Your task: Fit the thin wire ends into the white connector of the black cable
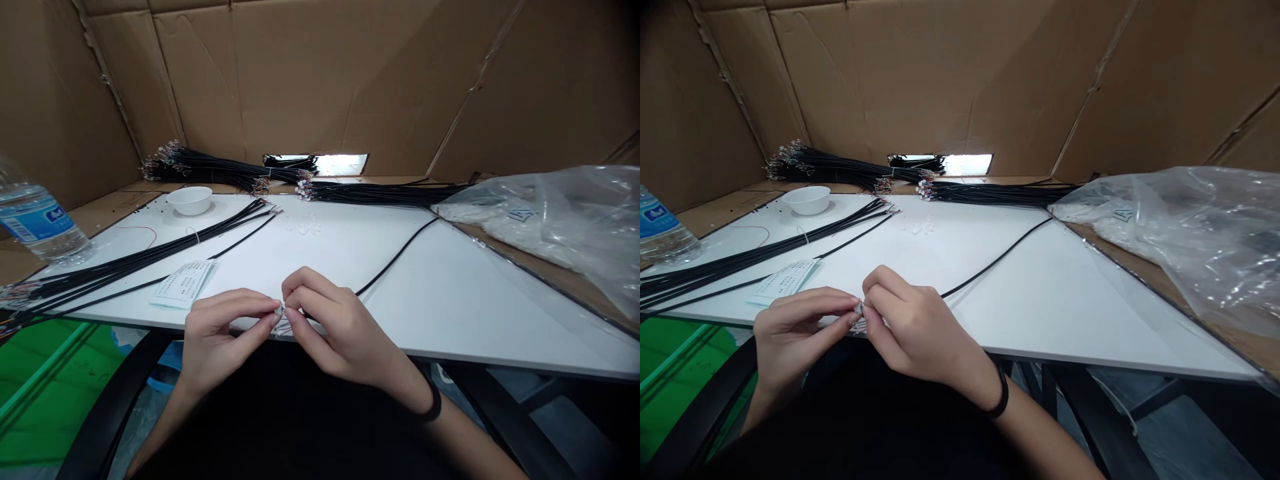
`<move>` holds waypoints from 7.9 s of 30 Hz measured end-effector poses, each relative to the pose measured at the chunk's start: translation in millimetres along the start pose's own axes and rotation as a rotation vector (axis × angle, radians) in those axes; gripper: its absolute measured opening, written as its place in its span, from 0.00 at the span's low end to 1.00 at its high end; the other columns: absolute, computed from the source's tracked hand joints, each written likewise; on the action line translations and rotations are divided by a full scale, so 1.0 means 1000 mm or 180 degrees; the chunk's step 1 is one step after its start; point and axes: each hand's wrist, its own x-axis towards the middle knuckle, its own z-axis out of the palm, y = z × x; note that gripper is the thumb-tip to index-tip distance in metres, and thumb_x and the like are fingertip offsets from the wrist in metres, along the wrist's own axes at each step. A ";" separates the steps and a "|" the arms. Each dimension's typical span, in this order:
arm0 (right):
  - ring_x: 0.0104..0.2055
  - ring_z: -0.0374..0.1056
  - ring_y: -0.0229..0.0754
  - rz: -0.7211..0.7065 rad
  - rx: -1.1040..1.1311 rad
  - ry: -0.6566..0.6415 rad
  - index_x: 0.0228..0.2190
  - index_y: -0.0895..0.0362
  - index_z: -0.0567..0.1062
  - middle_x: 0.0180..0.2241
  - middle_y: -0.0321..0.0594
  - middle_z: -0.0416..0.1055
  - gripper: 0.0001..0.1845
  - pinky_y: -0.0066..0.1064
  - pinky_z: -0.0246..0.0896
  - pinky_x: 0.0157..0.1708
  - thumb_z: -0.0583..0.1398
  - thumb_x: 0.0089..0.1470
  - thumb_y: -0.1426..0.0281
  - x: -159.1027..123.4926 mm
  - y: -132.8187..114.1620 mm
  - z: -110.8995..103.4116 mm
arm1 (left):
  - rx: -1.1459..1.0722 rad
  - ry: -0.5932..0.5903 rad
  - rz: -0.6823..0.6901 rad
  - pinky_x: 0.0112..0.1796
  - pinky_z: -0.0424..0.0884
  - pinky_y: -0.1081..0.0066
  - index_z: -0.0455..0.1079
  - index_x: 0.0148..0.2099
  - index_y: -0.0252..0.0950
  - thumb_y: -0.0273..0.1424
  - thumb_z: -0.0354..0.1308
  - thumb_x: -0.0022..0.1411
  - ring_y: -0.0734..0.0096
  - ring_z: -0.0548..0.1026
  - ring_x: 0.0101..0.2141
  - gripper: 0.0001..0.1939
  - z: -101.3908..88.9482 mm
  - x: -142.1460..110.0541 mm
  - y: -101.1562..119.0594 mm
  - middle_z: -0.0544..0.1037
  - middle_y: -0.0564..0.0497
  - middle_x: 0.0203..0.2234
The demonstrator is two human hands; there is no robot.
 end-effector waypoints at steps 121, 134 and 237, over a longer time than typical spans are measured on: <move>0.39 0.64 0.40 0.0298 0.0297 0.0270 0.38 0.56 0.67 0.39 0.42 0.64 0.08 0.33 0.64 0.38 0.54 0.57 0.79 0.000 0.000 0.002 | -0.1181 -0.0417 -0.1506 0.28 0.74 0.77 0.72 0.48 0.39 0.28 0.55 0.67 0.76 0.75 0.25 0.09 -0.006 0.002 0.004 0.75 0.54 0.27; 0.38 0.64 0.40 0.0234 0.0253 0.0181 0.38 0.57 0.68 0.39 0.43 0.65 0.08 0.32 0.65 0.36 0.54 0.58 0.78 0.000 -0.001 0.001 | -0.0947 -0.0383 -0.1737 0.27 0.73 0.75 0.74 0.38 0.36 0.33 0.59 0.64 0.74 0.74 0.23 0.07 -0.003 0.008 0.008 0.76 0.54 0.23; 0.26 0.62 0.39 -0.0953 -0.1663 0.0576 0.24 0.61 0.74 0.27 0.43 0.70 0.15 0.32 0.59 0.22 0.52 0.58 0.82 -0.015 -0.005 0.008 | -0.1143 -0.1437 -0.1964 0.21 0.56 0.76 0.72 0.29 0.32 0.39 0.58 0.62 0.78 0.61 0.19 0.15 -0.014 0.018 0.004 0.65 0.56 0.17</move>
